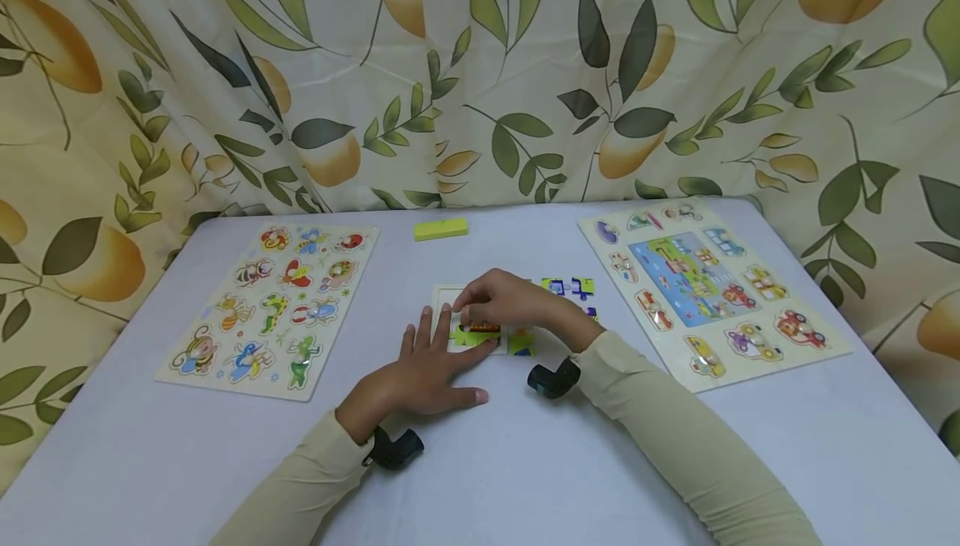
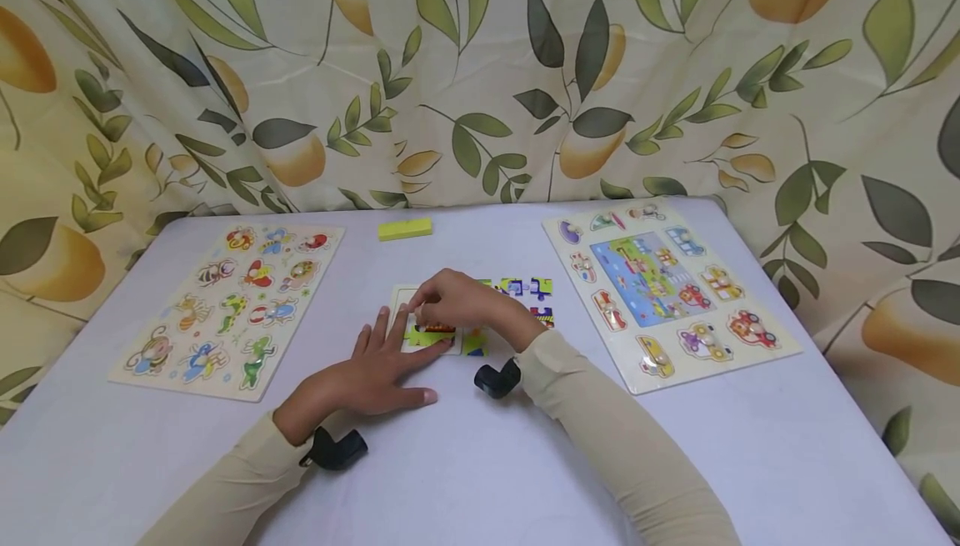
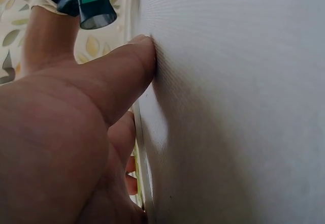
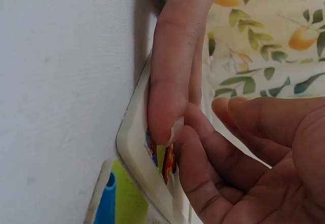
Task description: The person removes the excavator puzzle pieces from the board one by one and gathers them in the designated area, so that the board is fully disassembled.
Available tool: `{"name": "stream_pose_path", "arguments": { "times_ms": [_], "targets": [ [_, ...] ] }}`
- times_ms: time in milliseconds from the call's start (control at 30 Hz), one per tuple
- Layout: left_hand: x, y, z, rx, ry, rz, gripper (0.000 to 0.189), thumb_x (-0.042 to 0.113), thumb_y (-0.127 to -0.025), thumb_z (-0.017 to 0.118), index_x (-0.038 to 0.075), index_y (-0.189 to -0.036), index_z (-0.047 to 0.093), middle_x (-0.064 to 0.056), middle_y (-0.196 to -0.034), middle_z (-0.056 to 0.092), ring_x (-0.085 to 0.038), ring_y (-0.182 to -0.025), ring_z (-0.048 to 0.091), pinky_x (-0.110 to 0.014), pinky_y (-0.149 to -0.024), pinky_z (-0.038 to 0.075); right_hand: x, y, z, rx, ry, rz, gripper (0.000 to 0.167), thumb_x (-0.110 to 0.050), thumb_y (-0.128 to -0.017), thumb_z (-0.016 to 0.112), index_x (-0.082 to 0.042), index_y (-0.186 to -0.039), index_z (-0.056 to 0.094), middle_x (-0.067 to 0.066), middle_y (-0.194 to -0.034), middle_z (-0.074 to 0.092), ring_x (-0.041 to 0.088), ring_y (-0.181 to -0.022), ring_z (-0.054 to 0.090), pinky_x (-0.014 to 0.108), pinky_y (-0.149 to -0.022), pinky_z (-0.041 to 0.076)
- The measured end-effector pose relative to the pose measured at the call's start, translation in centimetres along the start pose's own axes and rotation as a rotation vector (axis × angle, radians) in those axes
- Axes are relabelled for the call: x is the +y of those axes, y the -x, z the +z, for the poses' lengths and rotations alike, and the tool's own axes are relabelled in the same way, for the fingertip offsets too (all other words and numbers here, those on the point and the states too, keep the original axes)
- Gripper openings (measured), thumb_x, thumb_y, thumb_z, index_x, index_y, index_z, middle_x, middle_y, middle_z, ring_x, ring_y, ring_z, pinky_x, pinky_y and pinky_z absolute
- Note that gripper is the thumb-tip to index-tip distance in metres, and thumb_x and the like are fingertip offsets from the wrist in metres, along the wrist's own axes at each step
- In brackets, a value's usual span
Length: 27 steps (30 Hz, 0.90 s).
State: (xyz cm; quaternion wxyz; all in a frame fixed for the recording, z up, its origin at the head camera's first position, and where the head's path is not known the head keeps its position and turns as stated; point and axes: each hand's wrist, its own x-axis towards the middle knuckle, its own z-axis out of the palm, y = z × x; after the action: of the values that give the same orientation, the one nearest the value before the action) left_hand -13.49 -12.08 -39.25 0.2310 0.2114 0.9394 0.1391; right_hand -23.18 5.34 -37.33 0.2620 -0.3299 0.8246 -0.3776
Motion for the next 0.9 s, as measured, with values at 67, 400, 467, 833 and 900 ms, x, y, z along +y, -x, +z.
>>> {"name": "stream_pose_path", "arguments": {
  "times_ms": [67, 400, 467, 833, 900],
  "targets": [
    [-0.05, 0.00, -0.01, 0.003, 0.000, 0.007, 0.070, 0.059, -0.091, 0.056, 0.043, -0.152, 0.027, -0.019, -0.158, -0.020, -0.043, -0.138, -0.027, -0.064, -0.108, -0.007, -0.12, 0.00, -0.02, -0.005, 0.006, -0.001, 0.023, -0.008, -0.098, 0.053, 0.000, -0.114, 0.069, 0.002, -0.098, 0.071, 0.014, -0.088, 0.060, 0.031, -0.085, 0.048],
    [-0.13, 0.04, -0.03, 0.005, 0.002, 0.019, 0.069, 0.058, -0.092, 0.056, 0.041, -0.152, 0.029, -0.020, -0.157, -0.019, -0.044, -0.138, -0.027, -0.064, -0.108, -0.008, -0.33, 0.04, 0.08, -0.020, -0.020, 0.009, 0.024, -0.008, -0.098, 0.057, -0.003, -0.118, 0.069, 0.002, -0.105, 0.070, 0.014, -0.087, 0.058, 0.028, -0.081, 0.047],
    [-0.08, 0.06, -0.05, 0.004, -0.002, 0.019, 0.068, 0.058, -0.092, 0.056, 0.041, -0.152, 0.029, -0.020, -0.158, -0.019, -0.044, -0.138, -0.027, -0.064, -0.108, -0.007, -0.35, 0.04, 0.18, -0.019, -0.021, 0.006, 0.023, -0.009, -0.098, 0.059, -0.003, -0.118, 0.069, 0.002, -0.106, 0.070, 0.014, -0.086, 0.056, 0.027, -0.078, 0.047],
    [0.13, 0.29, -0.19, 0.010, 0.010, 0.014, 0.066, 0.057, -0.092, 0.057, 0.042, -0.151, 0.032, -0.020, -0.159, -0.015, -0.043, -0.138, -0.026, -0.062, -0.109, -0.007, -0.01, -0.13, 0.41, -0.045, -0.080, -0.030, 0.022, -0.002, -0.094, 0.061, 0.002, -0.114, 0.069, 0.004, -0.095, 0.069, 0.014, -0.082, 0.060, 0.026, -0.074, 0.050],
    [0.12, 0.30, -0.17, 0.011, 0.005, 0.014, 0.066, 0.058, -0.092, 0.056, 0.042, -0.151, 0.031, -0.019, -0.159, -0.014, -0.043, -0.139, -0.026, -0.063, -0.109, -0.007, 0.01, -0.15, 0.45, -0.046, -0.090, -0.020, 0.022, -0.001, -0.093, 0.061, 0.002, -0.113, 0.069, 0.004, -0.094, 0.068, 0.014, -0.080, 0.060, 0.027, -0.073, 0.051]
  ]
}}
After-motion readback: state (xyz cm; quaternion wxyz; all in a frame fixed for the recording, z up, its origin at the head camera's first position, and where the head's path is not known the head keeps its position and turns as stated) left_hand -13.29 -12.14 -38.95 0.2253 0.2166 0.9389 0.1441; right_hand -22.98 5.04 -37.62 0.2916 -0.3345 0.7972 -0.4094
